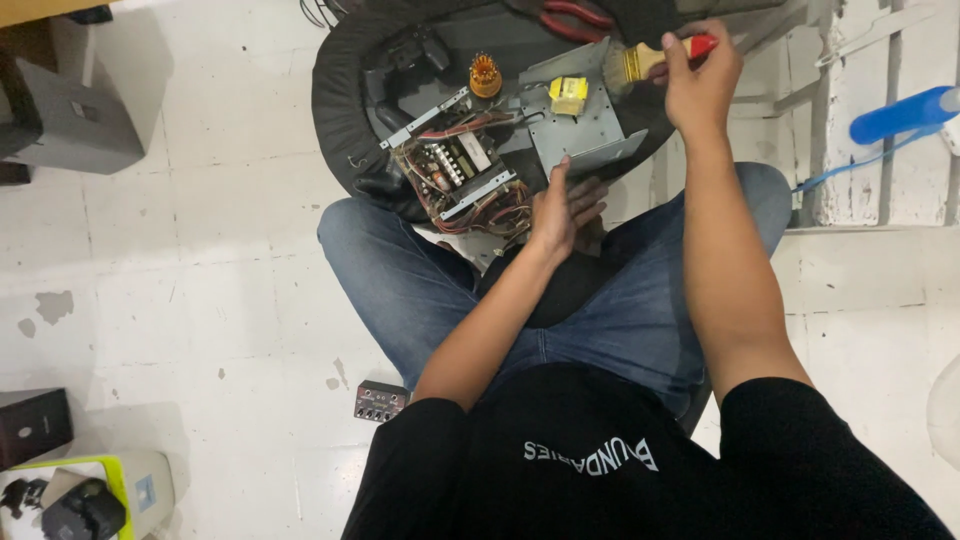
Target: The person sits on the floor and uses a screwdriver to adjust components inside an open electronic device. They then use a brush to sweep dust from the metal casing and internal parts of the device.
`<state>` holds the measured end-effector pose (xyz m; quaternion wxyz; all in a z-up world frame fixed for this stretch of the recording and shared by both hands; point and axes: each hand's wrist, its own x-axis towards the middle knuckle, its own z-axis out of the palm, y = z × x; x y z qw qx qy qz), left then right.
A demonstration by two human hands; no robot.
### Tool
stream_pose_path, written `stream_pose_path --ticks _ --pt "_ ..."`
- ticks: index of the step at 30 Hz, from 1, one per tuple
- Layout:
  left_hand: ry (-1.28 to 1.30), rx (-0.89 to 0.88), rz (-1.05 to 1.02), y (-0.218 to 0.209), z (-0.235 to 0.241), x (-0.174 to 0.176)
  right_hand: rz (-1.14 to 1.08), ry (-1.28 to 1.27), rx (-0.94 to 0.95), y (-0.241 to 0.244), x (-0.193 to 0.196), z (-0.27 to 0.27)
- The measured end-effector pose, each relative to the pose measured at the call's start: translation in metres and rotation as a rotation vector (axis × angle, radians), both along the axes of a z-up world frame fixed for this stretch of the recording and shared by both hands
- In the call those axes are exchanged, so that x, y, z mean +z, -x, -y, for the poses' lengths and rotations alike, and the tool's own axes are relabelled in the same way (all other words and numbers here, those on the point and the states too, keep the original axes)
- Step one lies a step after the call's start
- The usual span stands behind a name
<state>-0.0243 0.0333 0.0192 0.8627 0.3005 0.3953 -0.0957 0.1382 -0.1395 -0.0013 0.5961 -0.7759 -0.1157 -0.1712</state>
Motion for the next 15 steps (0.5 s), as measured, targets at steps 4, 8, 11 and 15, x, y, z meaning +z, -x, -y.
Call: stream_pose_path --ticks 4,8,11,15 --pt "-0.729 -0.518 0.389 0.000 -0.032 0.036 -0.001 0.106 0.022 0.007 0.004 -0.011" --pt "-1.796 -1.051 0.592 -0.051 -0.057 0.016 -0.022 0.155 -0.051 0.001 -0.007 -0.017" --pt "-2.186 -1.224 0.520 -0.079 -0.070 -0.007 0.013 0.212 -0.041 0.005 -0.007 -0.015" --pt "-1.956 -1.623 0.184 -0.092 -0.077 0.037 0.004 0.110 -0.007 0.011 -0.001 -0.015"
